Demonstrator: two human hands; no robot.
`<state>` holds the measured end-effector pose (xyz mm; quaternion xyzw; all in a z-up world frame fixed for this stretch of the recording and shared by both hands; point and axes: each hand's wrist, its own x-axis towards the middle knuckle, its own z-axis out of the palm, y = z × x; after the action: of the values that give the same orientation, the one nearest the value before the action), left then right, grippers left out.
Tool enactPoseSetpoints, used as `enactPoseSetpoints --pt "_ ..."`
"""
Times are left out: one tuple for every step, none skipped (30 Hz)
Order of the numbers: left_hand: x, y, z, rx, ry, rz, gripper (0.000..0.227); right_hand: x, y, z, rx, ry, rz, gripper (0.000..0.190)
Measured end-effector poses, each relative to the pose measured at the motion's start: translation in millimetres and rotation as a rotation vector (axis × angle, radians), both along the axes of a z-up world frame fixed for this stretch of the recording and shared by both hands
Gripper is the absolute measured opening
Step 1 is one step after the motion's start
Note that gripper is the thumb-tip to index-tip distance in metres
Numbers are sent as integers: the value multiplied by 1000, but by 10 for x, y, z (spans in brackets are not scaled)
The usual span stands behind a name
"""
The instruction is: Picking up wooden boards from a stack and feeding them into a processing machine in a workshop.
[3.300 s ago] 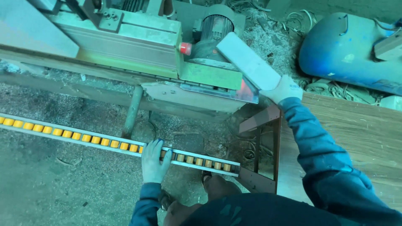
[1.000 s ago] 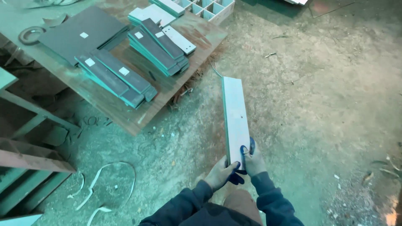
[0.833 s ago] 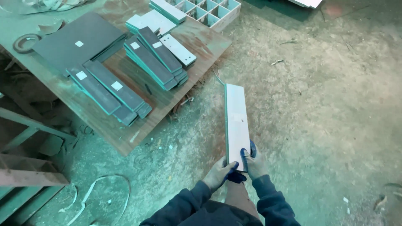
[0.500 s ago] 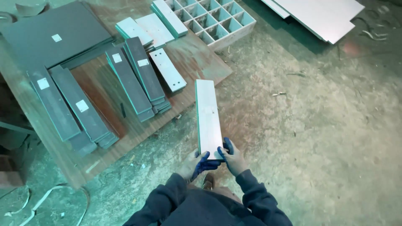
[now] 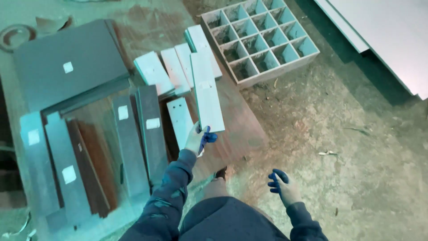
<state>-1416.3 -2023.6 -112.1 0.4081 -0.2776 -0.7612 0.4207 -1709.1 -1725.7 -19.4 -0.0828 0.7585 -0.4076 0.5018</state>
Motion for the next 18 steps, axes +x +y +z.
enactPoseSetpoints --pt "-202 -317 -48 5 4 4 43 -127 -222 103 5 4 4 54" --pt "-398 -616 -112 47 26 49 48 -247 -428 191 7 -19 -8 54" --pt "-545 -959 -176 86 45 101 52 -343 -692 264 8 -44 -14 53" --pt "-696 -1277 -245 89 46 112 52 -492 -957 280 12 -44 -4 53" --pt "-831 -1504 -324 137 20 142 55 -634 -1145 301 18 -71 -20 52" --pt "-964 -1723 -412 184 -5 171 57 -777 -1325 313 24 -97 -35 52" --pt "-1096 -1956 -491 190 -7 187 57 -958 -1474 135 31 -100 -20 52" --pt "-1227 -2184 -578 259 -37 243 52 -1140 -1618 -49 48 -126 11 51" --pt "-1393 -2392 -662 329 -60 306 47 -1385 -1766 -219 66 -148 50 50" --pt "-1512 -2587 -674 336 -56 330 47 -1578 -1913 -394 74 -147 74 50" --pt "-1597 -2778 -704 394 -116 376 44 -1792 -2100 -587 101 -159 121 47" --pt "-1683 -2964 -732 454 -174 420 41 -2011 -2283 -779 128 -171 168 45" --pt "-1737 -3074 -855 466 -166 453 41 -2223 -2476 -760 140 -168 201 45" --pt "-1794 -3167 -970 452 -231 480 42 -2437 -2660 -734 205 -154 255 46" --pt "-1834 -3271 -1083 434 -297 503 43 -2620 -2845 -725 266 -141 304 48" --pt "-1871 -3344 -1204 445 -293 532 43 -2886 -2987 -803 274 -138 334 48" --pt "-1881 -3429 -1334 467 -343 611 35 -3112 -3132 -898 269 -117 337 47" --pt "-1885 -3492 -1461 490 -394 690 28 -3330 -3264 -990 263 -96 339 46"
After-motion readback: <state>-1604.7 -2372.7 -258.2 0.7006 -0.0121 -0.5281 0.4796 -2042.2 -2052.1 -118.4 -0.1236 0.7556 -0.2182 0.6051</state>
